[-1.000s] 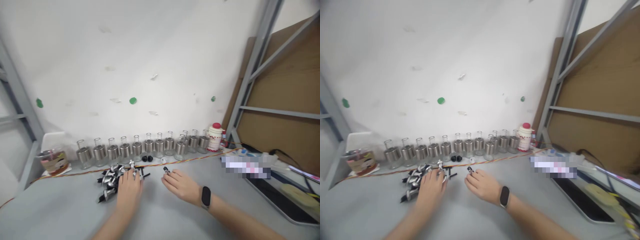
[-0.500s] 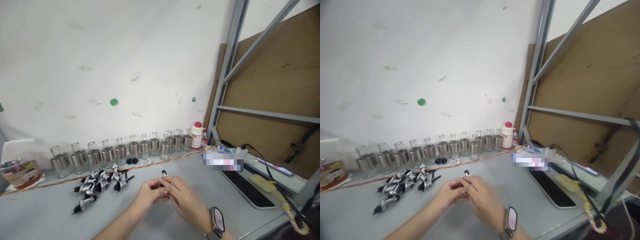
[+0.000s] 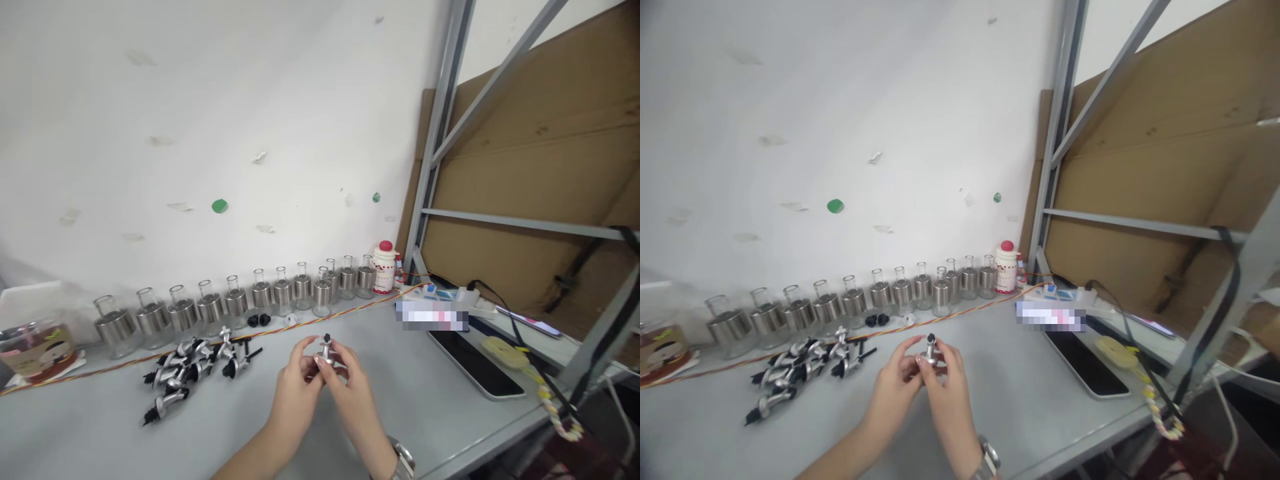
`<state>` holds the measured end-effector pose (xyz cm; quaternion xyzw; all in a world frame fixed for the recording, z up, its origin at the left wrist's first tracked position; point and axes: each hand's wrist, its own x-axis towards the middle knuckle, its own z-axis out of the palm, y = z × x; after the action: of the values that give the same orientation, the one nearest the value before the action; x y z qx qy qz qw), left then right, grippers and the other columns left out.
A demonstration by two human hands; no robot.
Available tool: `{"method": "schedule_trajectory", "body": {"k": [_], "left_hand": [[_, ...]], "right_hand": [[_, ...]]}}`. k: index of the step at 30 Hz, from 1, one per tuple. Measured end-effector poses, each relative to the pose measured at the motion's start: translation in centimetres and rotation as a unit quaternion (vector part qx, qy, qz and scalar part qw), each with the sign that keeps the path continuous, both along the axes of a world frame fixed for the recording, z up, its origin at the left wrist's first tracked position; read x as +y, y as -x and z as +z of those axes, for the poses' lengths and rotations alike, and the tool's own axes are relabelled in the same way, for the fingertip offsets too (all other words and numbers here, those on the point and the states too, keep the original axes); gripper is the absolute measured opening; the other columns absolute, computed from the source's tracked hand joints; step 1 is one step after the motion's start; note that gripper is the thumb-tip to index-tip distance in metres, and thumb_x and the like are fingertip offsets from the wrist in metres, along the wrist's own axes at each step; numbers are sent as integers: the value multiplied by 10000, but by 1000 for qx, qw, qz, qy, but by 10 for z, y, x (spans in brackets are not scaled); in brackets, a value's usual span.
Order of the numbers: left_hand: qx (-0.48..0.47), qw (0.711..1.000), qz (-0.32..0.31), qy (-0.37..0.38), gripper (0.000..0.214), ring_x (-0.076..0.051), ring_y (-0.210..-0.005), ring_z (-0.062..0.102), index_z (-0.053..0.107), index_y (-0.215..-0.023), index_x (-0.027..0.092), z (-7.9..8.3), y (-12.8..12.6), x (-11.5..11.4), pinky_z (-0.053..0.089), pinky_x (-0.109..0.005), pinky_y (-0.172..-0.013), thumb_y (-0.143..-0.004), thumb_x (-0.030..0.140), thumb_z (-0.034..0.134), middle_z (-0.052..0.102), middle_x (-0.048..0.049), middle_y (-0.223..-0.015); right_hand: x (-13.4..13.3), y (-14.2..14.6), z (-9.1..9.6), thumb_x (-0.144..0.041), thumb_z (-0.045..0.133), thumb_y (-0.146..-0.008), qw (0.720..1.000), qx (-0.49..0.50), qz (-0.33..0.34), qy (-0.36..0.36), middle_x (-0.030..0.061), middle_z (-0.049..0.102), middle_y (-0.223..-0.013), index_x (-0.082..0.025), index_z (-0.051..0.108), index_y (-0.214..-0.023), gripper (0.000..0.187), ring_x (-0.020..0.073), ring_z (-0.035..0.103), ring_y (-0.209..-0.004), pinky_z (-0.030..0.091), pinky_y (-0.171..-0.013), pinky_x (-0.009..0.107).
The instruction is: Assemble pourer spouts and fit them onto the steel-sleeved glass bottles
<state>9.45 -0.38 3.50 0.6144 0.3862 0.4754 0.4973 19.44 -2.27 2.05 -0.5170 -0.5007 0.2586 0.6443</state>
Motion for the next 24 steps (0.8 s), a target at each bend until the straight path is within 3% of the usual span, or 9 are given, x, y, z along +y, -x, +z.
{"method": "schedule_trajectory", "body": {"k": [6,9,11,12,15,19,21,24], "left_hand": [[-35,999,-2,10,443,-182,-689,633,382,-1132,195,-9,2,0,468,-302,-675,-727,229,559,685,-32,-736],[-158,984,-25,77,444,-172,-672,639,413,-1092,191,-15,-4,8,479,-282,-647,-694,176,610,684,-20,-705],[-289,942,-60,161,404,-160,-686,646,477,-1005,172,-16,-10,17,484,-249,-647,-647,105,651,686,-18,-710],[-367,904,-84,203,364,-148,-714,646,524,-933,157,-15,-14,22,480,-224,-675,-614,56,668,688,-22,-738],[-419,873,-114,221,244,-147,-849,622,593,-838,115,-8,-25,36,456,-222,-799,-616,41,664,680,-53,-839],[-467,844,-139,223,185,-128,-889,605,626,-840,115,9,-34,38,413,-227,-894,-667,50,632,672,-41,-870],[-469,837,-156,233,175,-153,-837,622,629,-852,82,18,-34,32,443,-272,-867,-681,46,623,672,-74,-848],[-477,830,-156,244,108,-156,-779,634,636,-793,74,29,-29,23,479,-269,-804,-693,40,612,674,-87,-836]], "right_hand": [[2,-1,-9,-287,551,-738,1000,-25,13,13,92,634,-840,-149,597,-814,164,203,606,-763,519,-678,321],[8,-1,-11,-317,515,-763,999,-44,11,19,112,636,-872,-138,577,-894,230,213,610,-774,522,-671,332],[12,-5,-2,-337,527,-750,996,-89,-10,6,127,621,-922,-133,538,-1005,328,228,600,-813,508,-705,361],[14,-8,6,-347,543,-735,993,-114,-29,-6,130,606,-958,-135,496,-1078,406,236,587,-852,492,-739,381],[10,-23,41,-365,532,-745,986,-146,-68,-53,124,547,-1051,-168,363,-1211,534,233,534,-957,443,-814,407],[-6,-41,78,-356,497,-780,974,-154,-134,-101,97,519,-1068,-215,363,-1205,467,223,494,-997,419,-838,399],[-11,-44,80,-336,482,-794,968,-183,-127,-115,94,511,-1082,-227,381,-1196,428,224,492,-996,417,-840,403],[-6,-41,65,-319,465,-806,967,-217,-62,-119,96,497,-1107,-233,360,-1215,432,222,492,-1003,410,-863,422]]}}
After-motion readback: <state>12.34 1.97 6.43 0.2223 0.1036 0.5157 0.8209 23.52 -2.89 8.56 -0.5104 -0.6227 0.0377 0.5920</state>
